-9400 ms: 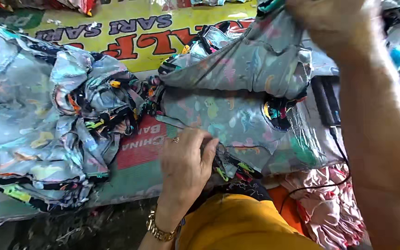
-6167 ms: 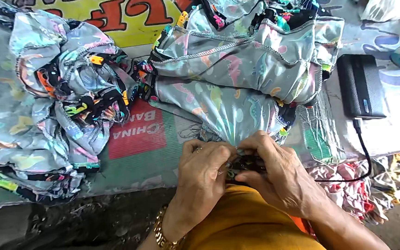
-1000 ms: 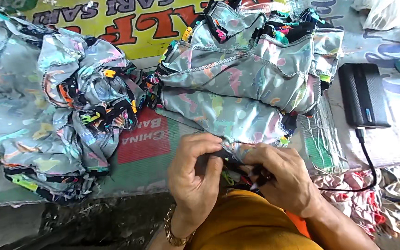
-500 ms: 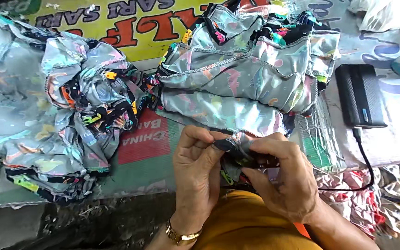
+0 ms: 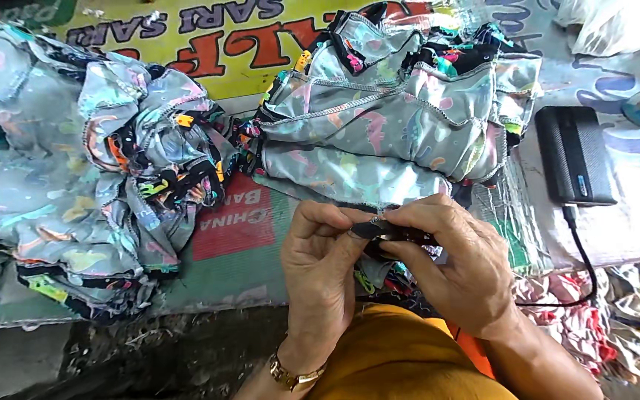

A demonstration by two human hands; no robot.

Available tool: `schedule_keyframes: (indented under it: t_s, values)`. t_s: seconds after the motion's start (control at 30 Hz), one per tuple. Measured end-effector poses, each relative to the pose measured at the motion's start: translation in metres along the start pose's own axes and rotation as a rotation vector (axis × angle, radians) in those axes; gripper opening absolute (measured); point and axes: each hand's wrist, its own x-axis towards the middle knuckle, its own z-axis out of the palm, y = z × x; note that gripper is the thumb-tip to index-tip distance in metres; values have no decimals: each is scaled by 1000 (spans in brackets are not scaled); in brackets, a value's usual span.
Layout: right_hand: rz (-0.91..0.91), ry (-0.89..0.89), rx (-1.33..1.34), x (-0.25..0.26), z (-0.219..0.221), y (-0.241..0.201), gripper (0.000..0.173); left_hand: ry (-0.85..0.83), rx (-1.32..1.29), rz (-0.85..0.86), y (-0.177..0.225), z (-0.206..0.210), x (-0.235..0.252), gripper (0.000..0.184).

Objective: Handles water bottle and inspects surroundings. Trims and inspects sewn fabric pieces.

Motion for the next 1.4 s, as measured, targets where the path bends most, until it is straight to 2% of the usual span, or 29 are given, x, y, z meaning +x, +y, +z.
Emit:
schedule_keyframes:
  t_s: [0.4, 0.5, 0.53, 0.63, 0.73, 0.87, 1.03, 1.23, 1.4]
  values:
    - [-20, 48, 108, -3, 2, 8, 12, -11, 9, -19, -2, -2, 0, 16]
    - [41, 0, 135, -7, 2, 9, 28, -16, 50, 7, -4, -2, -1, 18]
    - [44, -24, 68, -10, 3, 8, 31, -26, 95, 22, -4, -4, -1, 19]
    - [-20, -89, -65, -20, 2, 11, 12, -140, 371, 92, -1, -11, -3, 21]
    - [-26, -118, -73, -28, -9, 12, 13, -300, 717, 228, 5, -24, -7, 10]
    - [-108, -183, -144, -40, -20, 14, 13, -357, 1038, 415, 11, -44, -21, 6]
    - [-176, -203, -167, -48, -17, 17, 13, -372, 1152, 548, 9, -55, -36, 5]
    - [-189, -217, -150, -48, -16, 19, 12, -361, 1230, 561, 18, -60, -41, 10]
    - [-94, -235, -53, -46, -15, 17, 12, -402, 1297, 627, 19, -55, -45, 6]
